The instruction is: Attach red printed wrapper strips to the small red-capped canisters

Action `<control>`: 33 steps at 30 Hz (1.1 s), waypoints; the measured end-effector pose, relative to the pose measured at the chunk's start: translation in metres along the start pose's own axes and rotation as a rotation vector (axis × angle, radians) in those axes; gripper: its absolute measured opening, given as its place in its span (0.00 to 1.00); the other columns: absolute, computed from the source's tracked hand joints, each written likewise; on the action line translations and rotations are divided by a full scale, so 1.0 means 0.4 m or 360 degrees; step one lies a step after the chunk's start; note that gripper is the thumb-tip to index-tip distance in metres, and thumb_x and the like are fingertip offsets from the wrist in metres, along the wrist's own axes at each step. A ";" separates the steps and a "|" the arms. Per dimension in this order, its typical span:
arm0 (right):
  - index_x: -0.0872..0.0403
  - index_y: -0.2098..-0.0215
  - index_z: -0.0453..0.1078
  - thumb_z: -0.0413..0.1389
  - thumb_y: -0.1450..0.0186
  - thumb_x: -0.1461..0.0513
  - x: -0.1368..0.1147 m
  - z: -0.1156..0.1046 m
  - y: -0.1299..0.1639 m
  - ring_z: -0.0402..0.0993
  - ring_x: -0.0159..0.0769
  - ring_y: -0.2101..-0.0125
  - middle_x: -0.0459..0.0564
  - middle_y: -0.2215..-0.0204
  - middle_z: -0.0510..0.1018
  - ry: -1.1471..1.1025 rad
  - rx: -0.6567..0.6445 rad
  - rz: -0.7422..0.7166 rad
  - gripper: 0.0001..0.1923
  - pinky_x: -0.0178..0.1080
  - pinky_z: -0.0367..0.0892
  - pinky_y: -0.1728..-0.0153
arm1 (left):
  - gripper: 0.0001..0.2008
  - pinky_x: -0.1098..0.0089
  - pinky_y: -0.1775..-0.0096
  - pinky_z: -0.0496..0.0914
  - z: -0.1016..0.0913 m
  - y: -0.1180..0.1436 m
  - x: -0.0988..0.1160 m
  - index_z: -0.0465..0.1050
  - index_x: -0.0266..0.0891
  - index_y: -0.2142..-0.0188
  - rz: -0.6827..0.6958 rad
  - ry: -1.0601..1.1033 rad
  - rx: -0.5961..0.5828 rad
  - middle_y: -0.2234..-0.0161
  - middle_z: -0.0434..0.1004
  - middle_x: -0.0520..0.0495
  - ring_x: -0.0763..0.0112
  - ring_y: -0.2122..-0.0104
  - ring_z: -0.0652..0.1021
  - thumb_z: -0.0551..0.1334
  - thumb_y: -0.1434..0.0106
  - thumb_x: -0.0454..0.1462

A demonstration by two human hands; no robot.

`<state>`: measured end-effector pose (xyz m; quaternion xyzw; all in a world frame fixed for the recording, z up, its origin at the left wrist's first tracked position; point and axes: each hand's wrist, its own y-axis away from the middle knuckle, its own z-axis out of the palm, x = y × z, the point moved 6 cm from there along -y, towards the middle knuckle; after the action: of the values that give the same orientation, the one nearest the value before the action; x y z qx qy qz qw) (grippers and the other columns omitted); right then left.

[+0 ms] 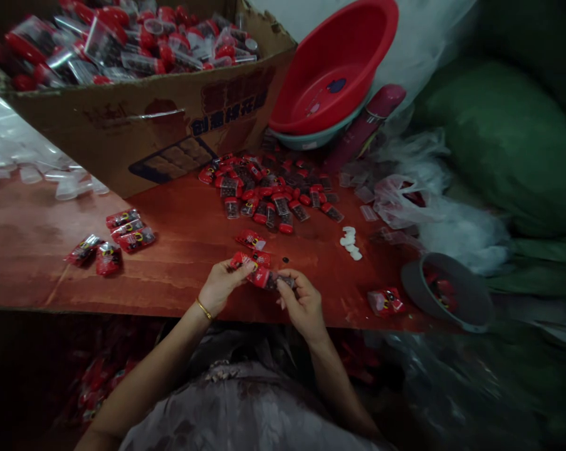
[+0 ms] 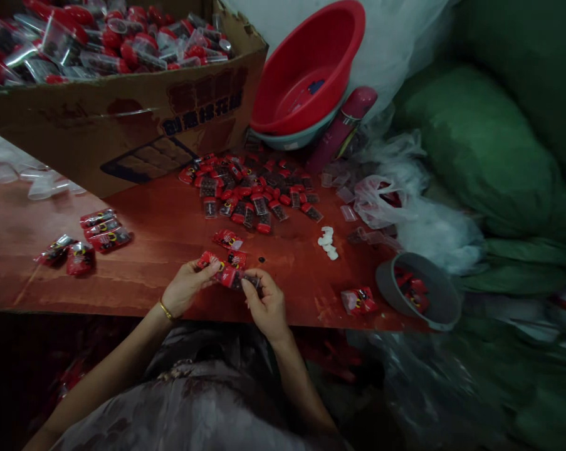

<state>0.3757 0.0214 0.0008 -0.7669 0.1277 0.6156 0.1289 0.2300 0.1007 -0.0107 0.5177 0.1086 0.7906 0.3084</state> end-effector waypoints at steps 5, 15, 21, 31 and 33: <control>0.53 0.62 0.66 0.53 0.37 0.55 -0.007 0.031 -0.001 0.63 0.25 0.87 0.37 0.85 0.66 -0.0089 0.0042 0.0027 0.11 0.29 0.62 0.83 | 0.18 0.74 0.69 0.67 0.026 0.007 0.001 0.76 0.34 0.75 0.0190 0.0090 -0.0047 0.78 0.76 0.53 0.78 0.77 0.71 0.75 0.66 0.41; 0.53 0.60 0.63 0.51 0.37 0.53 0.002 0.106 0.023 0.64 0.24 0.88 0.37 0.83 0.68 -0.0312 0.0189 0.0105 0.13 0.29 0.62 0.85 | 0.17 0.75 0.69 0.66 0.012 0.006 -0.026 0.74 0.35 0.74 0.0426 0.0319 0.0095 0.77 0.75 0.52 0.78 0.76 0.72 0.70 0.55 0.46; 0.53 0.61 0.65 0.50 0.36 0.54 -0.003 0.110 0.021 0.66 0.26 0.84 0.42 0.78 0.72 -0.0098 0.0188 0.0041 0.11 0.30 0.64 0.82 | 0.17 0.77 0.82 0.61 0.032 0.012 -0.050 0.72 0.35 0.71 0.0236 0.0196 -0.0040 0.81 0.71 0.54 0.80 0.85 0.67 0.69 0.54 0.46; 0.53 0.62 0.66 0.49 0.36 0.52 -0.001 0.105 0.010 0.70 0.30 0.76 0.46 0.74 0.74 -0.0049 0.0301 0.0012 0.13 0.31 0.65 0.78 | 0.21 0.78 0.86 0.57 0.044 0.025 -0.069 0.72 0.36 0.71 0.0214 0.0109 -0.0097 0.84 0.66 0.56 0.83 0.88 0.62 0.64 0.50 0.52; 0.53 0.62 0.66 0.50 0.36 0.53 0.000 0.102 0.007 0.70 0.30 0.74 0.46 0.73 0.74 -0.0024 0.0329 0.0024 0.13 0.31 0.66 0.77 | 0.19 0.78 0.85 0.56 0.039 0.021 -0.075 0.74 0.35 0.70 0.0213 0.0047 -0.0107 0.86 0.64 0.57 0.83 0.88 0.61 0.66 0.50 0.50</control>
<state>0.3374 0.0333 -0.0080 -0.7439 0.1951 0.6059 0.2036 0.2487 0.0737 -0.0221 0.5014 0.0517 0.8202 0.2705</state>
